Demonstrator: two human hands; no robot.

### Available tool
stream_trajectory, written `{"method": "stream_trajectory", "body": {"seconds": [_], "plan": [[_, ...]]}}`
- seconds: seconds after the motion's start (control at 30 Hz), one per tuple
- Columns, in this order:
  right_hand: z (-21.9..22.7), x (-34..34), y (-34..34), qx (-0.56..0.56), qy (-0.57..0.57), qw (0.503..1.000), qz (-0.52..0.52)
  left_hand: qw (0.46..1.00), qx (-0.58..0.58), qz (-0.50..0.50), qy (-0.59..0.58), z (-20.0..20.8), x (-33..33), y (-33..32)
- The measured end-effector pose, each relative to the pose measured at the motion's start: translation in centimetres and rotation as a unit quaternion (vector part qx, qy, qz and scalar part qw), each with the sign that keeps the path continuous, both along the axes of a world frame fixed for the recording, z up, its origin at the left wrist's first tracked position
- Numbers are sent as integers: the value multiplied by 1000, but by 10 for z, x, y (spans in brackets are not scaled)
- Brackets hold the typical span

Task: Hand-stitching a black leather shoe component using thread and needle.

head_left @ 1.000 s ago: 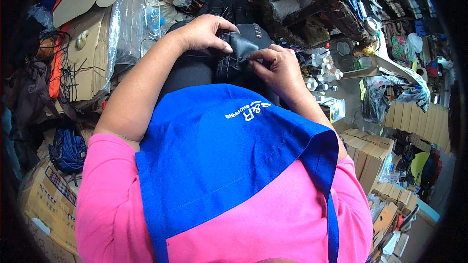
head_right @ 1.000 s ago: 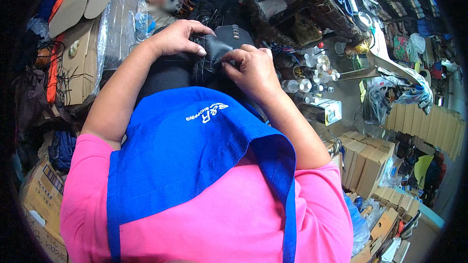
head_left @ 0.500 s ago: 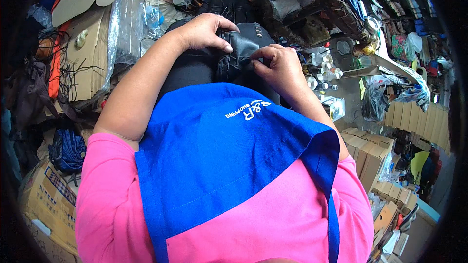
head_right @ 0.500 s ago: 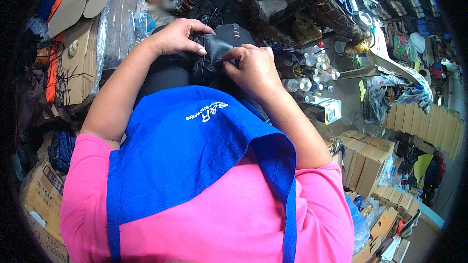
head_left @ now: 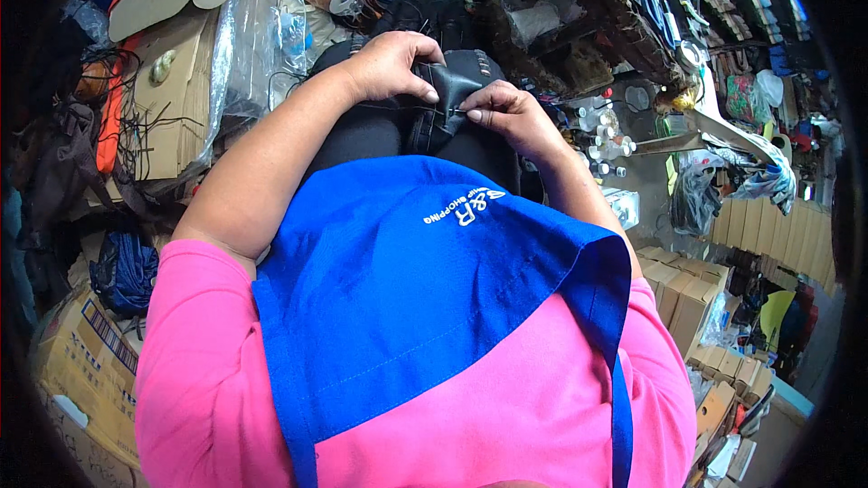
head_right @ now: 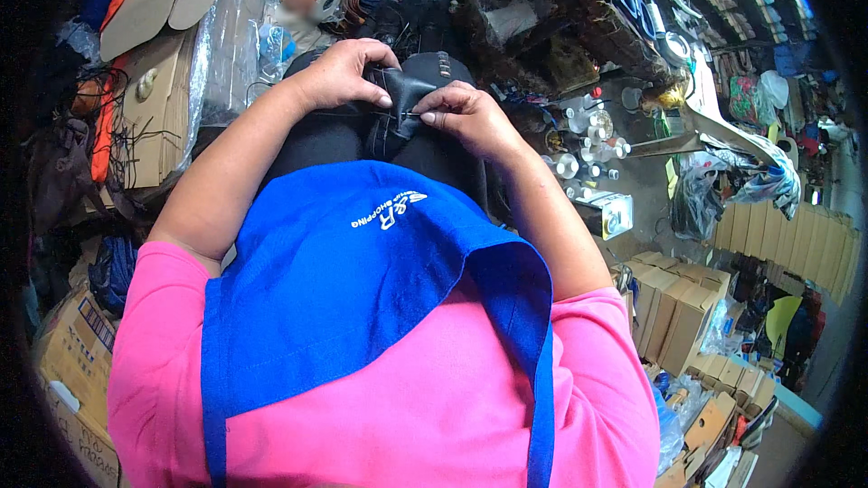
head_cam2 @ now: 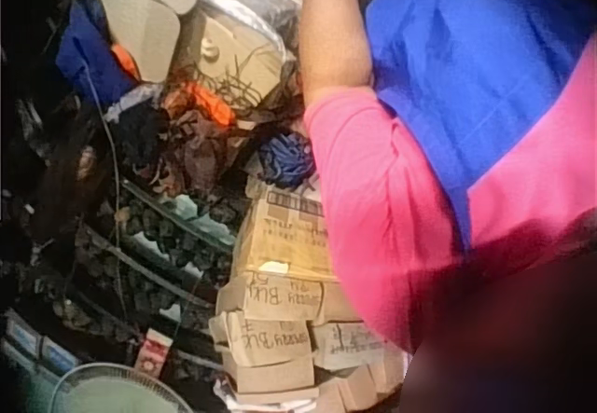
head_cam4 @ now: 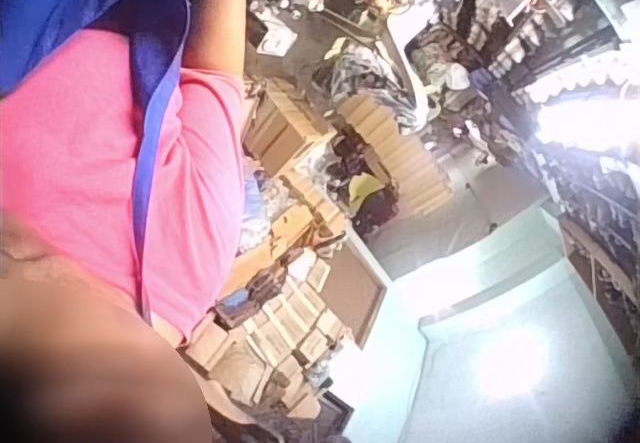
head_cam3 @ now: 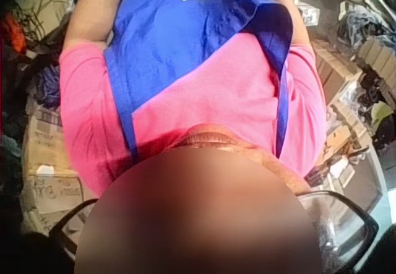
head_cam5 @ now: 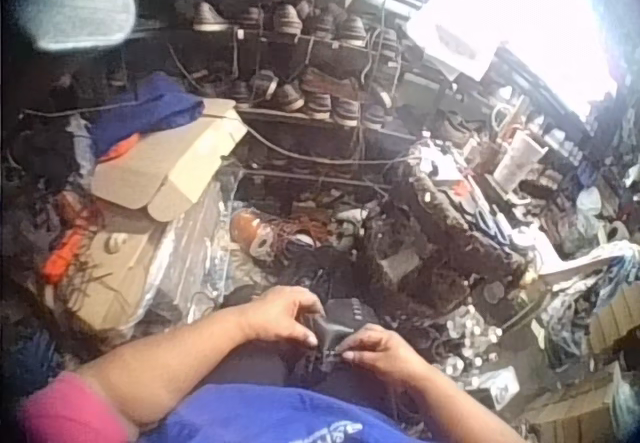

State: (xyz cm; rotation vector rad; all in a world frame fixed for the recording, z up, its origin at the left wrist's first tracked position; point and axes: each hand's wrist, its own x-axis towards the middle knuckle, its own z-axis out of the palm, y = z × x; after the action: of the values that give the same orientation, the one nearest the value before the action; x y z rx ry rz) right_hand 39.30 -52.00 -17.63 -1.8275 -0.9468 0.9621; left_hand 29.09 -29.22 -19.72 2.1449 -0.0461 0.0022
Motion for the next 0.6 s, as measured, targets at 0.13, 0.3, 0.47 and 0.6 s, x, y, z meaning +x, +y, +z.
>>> {"method": "stream_trajectory", "body": {"seconds": [0.13,0.3,0.47,0.6], "plan": [[-2,-18,6,-2,-112,993,-42,1000,25,18,-6,1,-2,-5],[6,-32,-1,39,-337,940,-34,991,43,89,-90,12,-25,-8],[12,-37,-9,61,-403,912,40,979,93,146,-105,23,-67,-14],[11,-36,-7,16,-391,919,55,977,89,162,-109,25,-81,-25]]}}
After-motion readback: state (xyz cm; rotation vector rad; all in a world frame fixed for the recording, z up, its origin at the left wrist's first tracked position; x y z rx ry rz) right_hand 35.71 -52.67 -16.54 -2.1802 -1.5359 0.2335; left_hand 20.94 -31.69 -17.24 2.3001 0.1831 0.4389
